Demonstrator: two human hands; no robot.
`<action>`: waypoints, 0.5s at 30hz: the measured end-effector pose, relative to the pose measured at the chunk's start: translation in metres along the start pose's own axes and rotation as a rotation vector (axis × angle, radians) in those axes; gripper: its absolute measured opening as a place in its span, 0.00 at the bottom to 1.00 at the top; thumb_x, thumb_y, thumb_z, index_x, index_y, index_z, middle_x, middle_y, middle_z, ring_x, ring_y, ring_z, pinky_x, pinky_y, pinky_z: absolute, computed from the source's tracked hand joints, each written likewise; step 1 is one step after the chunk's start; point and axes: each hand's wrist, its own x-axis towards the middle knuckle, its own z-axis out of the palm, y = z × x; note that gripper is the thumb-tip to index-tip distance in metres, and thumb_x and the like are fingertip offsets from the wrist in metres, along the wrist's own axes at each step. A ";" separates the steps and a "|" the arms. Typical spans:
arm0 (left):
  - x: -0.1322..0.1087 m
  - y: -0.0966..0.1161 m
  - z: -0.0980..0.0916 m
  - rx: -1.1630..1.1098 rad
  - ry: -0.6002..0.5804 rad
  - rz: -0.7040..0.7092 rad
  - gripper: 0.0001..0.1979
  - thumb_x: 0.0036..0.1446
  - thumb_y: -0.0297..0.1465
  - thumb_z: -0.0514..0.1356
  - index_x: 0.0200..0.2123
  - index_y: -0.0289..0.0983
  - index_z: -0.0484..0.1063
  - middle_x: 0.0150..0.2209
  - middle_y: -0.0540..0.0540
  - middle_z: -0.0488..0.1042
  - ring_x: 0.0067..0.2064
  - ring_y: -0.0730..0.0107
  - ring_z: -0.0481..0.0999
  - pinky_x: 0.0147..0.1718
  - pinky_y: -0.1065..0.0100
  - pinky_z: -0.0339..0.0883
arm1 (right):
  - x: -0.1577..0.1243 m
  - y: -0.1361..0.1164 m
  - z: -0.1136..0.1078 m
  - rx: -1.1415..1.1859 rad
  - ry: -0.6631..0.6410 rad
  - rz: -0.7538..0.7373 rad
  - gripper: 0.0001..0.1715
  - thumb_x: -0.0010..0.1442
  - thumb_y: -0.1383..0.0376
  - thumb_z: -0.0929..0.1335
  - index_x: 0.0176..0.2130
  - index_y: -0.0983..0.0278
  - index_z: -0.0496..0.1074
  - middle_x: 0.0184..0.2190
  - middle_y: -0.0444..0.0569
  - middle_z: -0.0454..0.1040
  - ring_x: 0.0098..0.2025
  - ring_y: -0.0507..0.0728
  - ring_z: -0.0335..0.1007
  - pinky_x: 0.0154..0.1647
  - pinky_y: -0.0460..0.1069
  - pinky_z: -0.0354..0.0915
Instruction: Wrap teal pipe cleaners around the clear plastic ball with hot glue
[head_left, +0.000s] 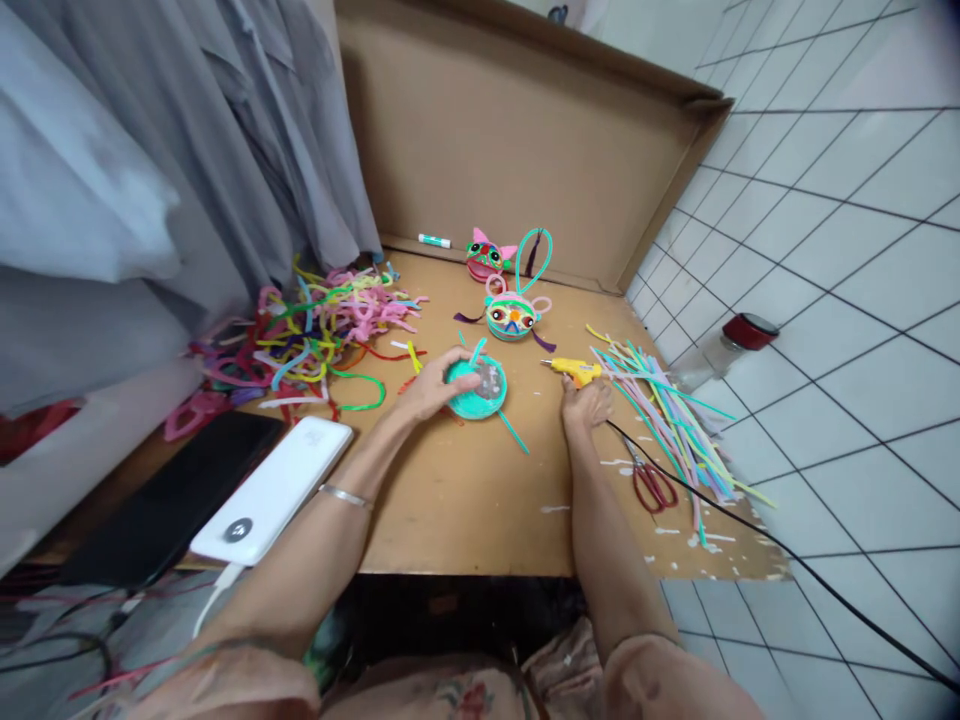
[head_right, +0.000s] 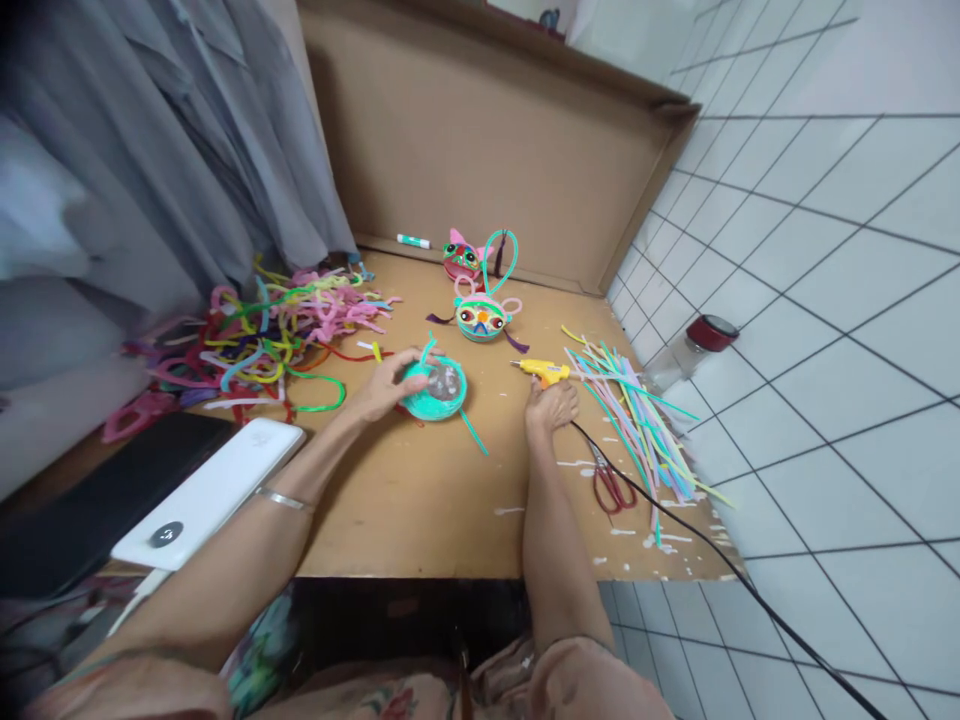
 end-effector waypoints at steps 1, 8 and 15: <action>0.001 -0.001 0.000 0.024 -0.022 0.001 0.40 0.41 0.60 0.67 0.48 0.36 0.72 0.56 0.37 0.74 0.58 0.46 0.72 0.59 0.52 0.63 | 0.000 -0.001 0.000 -0.002 -0.005 -0.006 0.28 0.60 0.54 0.68 0.52 0.72 0.70 0.49 0.71 0.73 0.55 0.72 0.66 0.52 0.61 0.60; 0.001 -0.006 0.000 0.135 -0.092 0.005 0.51 0.31 0.45 0.77 0.58 0.36 0.62 0.63 0.34 0.65 0.63 0.46 0.68 0.63 0.49 0.60 | -0.009 -0.010 -0.011 0.075 0.069 -0.172 0.31 0.64 0.56 0.62 0.58 0.74 0.66 0.57 0.74 0.66 0.60 0.75 0.60 0.56 0.67 0.56; 0.000 -0.004 0.008 0.236 -0.054 0.188 0.39 0.39 0.40 0.75 0.54 0.37 0.67 0.59 0.38 0.70 0.60 0.51 0.71 0.61 0.52 0.64 | -0.050 -0.040 -0.038 0.670 -0.081 -0.683 0.23 0.66 0.52 0.61 0.52 0.60 0.72 0.47 0.56 0.73 0.52 0.64 0.68 0.55 0.62 0.60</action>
